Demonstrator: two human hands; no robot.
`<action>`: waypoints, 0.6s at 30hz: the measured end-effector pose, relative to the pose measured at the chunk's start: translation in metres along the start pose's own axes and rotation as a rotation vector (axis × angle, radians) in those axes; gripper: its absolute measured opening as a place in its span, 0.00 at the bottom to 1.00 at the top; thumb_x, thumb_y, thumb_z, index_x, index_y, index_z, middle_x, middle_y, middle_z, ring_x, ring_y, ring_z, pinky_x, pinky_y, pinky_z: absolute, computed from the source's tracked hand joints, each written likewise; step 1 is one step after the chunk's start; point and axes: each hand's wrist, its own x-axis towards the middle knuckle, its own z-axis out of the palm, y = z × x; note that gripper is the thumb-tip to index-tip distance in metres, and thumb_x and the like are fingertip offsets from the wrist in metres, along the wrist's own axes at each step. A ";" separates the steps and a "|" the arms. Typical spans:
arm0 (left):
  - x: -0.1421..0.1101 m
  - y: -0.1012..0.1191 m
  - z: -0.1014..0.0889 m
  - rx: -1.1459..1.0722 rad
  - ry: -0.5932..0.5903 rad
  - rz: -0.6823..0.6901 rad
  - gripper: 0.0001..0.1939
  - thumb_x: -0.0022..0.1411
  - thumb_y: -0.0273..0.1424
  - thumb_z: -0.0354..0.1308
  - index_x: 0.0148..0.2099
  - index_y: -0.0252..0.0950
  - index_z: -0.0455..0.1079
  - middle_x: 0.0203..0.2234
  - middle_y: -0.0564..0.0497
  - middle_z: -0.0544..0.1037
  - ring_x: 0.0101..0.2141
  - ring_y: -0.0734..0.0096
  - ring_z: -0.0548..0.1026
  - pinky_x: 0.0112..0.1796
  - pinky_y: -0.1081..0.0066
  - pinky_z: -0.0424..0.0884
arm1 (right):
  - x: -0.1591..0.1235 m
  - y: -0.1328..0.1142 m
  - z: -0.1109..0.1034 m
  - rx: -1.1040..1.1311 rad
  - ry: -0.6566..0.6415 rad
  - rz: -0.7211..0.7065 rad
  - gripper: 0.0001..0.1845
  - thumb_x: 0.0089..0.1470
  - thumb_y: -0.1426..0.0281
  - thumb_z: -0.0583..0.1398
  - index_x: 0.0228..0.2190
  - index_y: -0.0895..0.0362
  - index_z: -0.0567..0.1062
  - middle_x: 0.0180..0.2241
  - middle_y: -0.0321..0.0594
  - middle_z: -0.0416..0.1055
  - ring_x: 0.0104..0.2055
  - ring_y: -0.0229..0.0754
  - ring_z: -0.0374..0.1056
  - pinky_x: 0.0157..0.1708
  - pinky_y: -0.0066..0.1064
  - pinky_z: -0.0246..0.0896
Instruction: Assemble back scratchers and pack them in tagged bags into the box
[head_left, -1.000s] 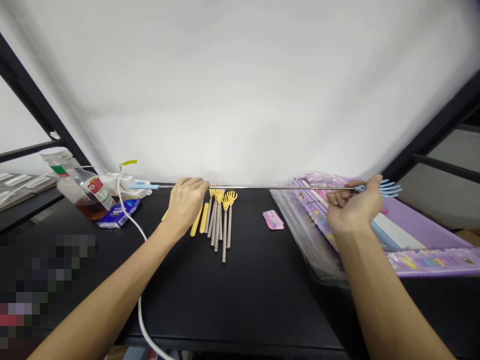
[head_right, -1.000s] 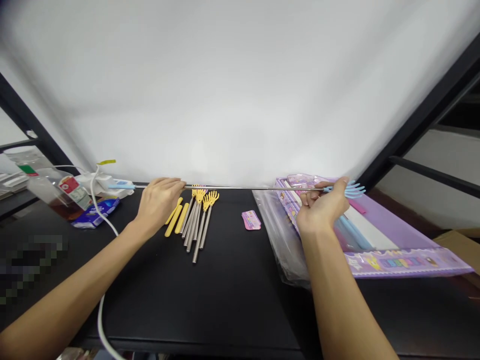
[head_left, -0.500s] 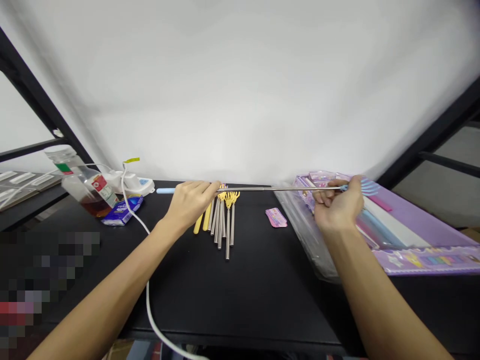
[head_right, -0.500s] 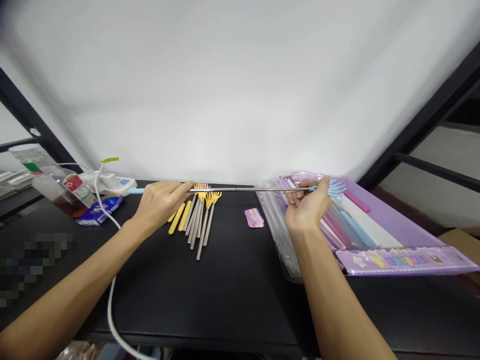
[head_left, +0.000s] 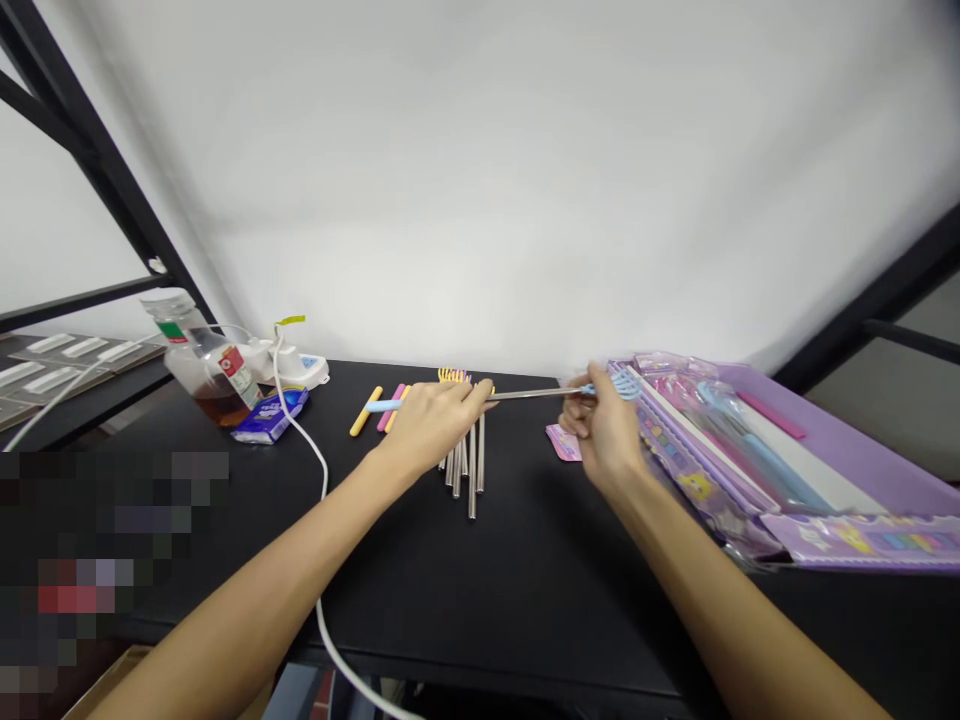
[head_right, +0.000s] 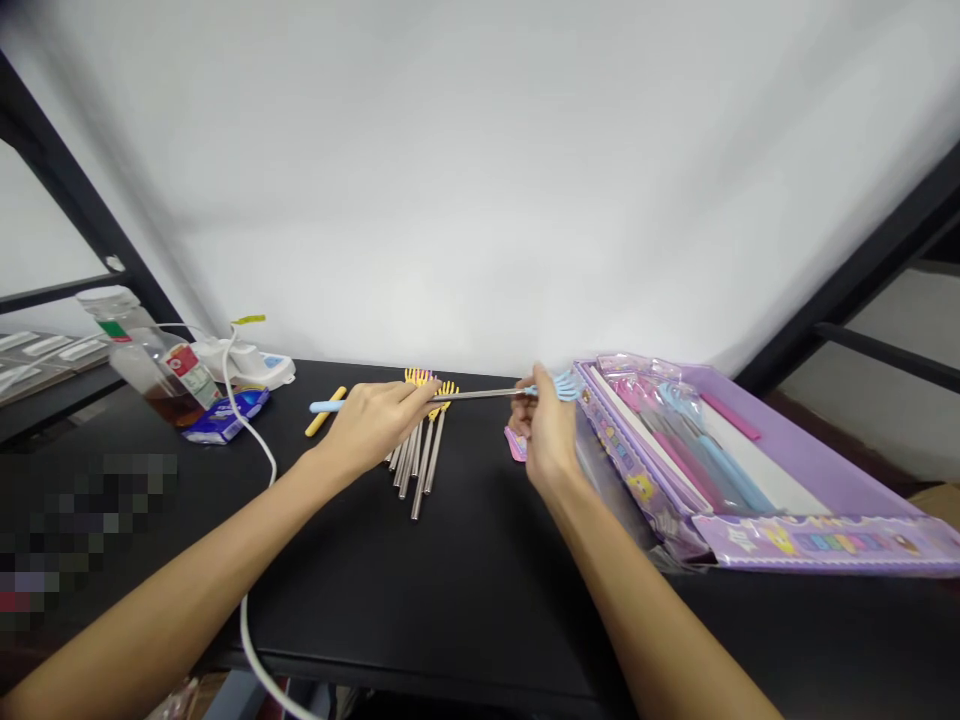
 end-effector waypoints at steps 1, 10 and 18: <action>-0.001 -0.004 0.001 -0.011 0.029 0.013 0.13 0.75 0.32 0.48 0.45 0.33 0.72 0.25 0.52 0.76 0.27 0.69 0.76 0.25 0.69 0.59 | 0.004 -0.005 -0.004 0.008 0.040 -0.023 0.23 0.47 0.56 0.70 0.22 0.54 0.63 0.14 0.25 0.55 0.14 0.27 0.45 0.13 0.23 0.41; 0.000 -0.004 0.007 0.016 0.073 0.083 0.14 0.75 0.33 0.50 0.37 0.34 0.69 0.24 0.52 0.77 0.26 0.71 0.76 0.22 0.69 0.51 | -0.010 0.004 0.005 -0.650 -0.081 -0.357 0.30 0.55 0.43 0.60 0.19 0.54 0.63 0.14 0.31 0.59 0.17 0.33 0.53 0.18 0.28 0.47; -0.001 0.009 0.013 -0.019 0.077 0.039 0.13 0.75 0.34 0.50 0.40 0.35 0.71 0.24 0.54 0.76 0.25 0.70 0.76 0.23 0.69 0.54 | -0.014 0.004 0.007 -0.666 -0.455 -0.230 0.24 0.53 0.49 0.65 0.24 0.56 0.69 0.17 0.31 0.66 0.16 0.34 0.60 0.18 0.27 0.53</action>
